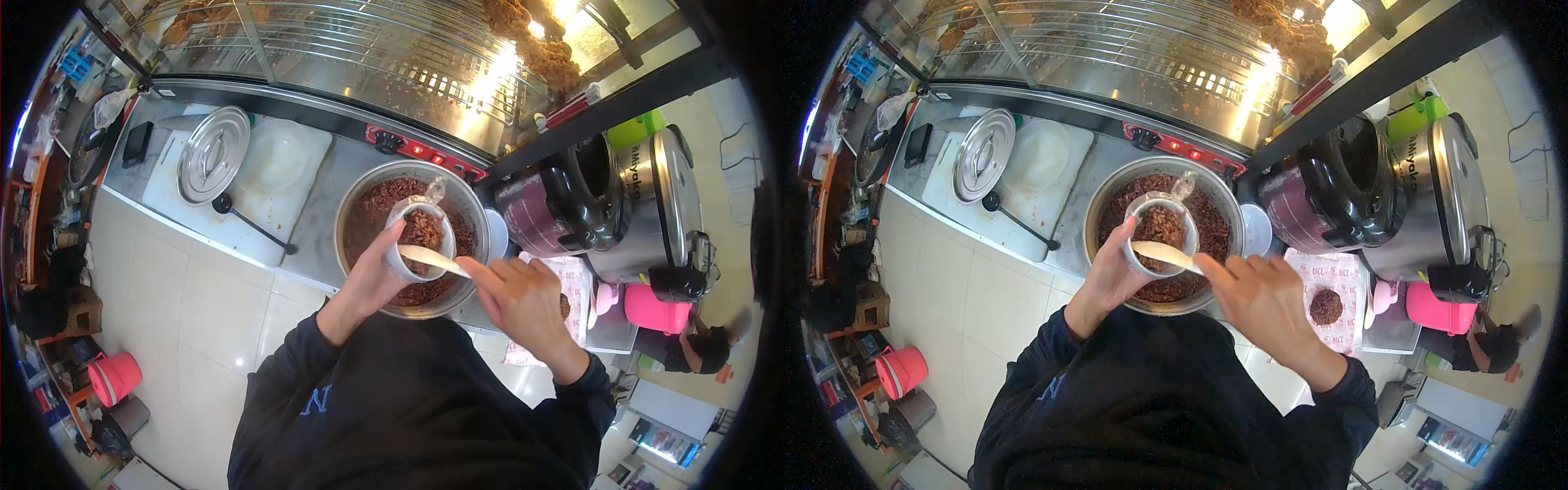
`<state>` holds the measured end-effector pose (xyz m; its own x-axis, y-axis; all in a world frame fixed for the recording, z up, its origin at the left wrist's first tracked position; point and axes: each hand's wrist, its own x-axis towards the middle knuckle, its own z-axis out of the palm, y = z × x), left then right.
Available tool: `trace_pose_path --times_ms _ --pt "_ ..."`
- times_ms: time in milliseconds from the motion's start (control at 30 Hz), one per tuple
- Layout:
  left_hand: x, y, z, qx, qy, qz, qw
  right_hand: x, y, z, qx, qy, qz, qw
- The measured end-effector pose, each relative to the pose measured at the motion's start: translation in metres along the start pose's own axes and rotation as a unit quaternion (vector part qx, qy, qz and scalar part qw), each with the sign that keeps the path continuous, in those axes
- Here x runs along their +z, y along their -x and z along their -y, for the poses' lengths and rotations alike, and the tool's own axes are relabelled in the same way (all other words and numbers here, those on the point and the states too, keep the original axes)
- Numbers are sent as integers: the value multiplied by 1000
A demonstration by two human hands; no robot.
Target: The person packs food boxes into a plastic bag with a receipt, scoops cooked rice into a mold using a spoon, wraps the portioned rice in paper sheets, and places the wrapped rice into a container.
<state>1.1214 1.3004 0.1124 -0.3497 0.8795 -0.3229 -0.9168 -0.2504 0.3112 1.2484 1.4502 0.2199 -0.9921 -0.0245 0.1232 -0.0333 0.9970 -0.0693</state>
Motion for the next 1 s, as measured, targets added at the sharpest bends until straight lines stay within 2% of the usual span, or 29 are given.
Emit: trace_pose_path --times_ms 133,233,267,367,400,433,500,567,633,733,767,833,867,967,1000 --pt "3 5 -11 39 87 45 994 -28 -4 -13 30 -62 -12 998" --pt "-1 8 -19 61 92 49 993 -43 -9 -5 32 -37 11 999" --pt "-3 7 -19 74 50 31 996 -35 -15 2 13 -48 -19 999" --pt "-17 10 -32 114 133 73 982 -35 -20 -4 31 -17 2 999" --pt "-22 17 -42 139 135 41 980 -34 -21 -7 83 -32 2 996" --pt "-27 25 -52 169 123 52 977 -24 -24 -11 71 -30 0 997" --pt "-41 43 -65 239 98 9 966 21 -32 -25 48 -26 -4 998" --pt "-43 58 -70 281 64 -11 957 82 -44 -37 44 36 41 998" --pt "-48 68 -63 312 43 -22 949 111 -65 -39 9 60 157 986" --pt "-67 71 -44 342 67 -67 935 132 -77 -42 -26 -58 162 985" --pt "-66 67 -37 357 87 -54 928 138 -76 -38 -45 -82 181 979" --pt "-65 51 -23 415 74 -163 892 152 -71 -27 -80 -128 220 964" --pt "-62 41 -20 448 34 -206 869 162 -66 -22 -81 -140 191 968" --pt "-51 25 -13 481 15 -234 845 171 -56 -15 -86 -179 157 967" --pt "-44 20 -11 481 44 -266 834 171 -54 -14 -78 -213 142 963"
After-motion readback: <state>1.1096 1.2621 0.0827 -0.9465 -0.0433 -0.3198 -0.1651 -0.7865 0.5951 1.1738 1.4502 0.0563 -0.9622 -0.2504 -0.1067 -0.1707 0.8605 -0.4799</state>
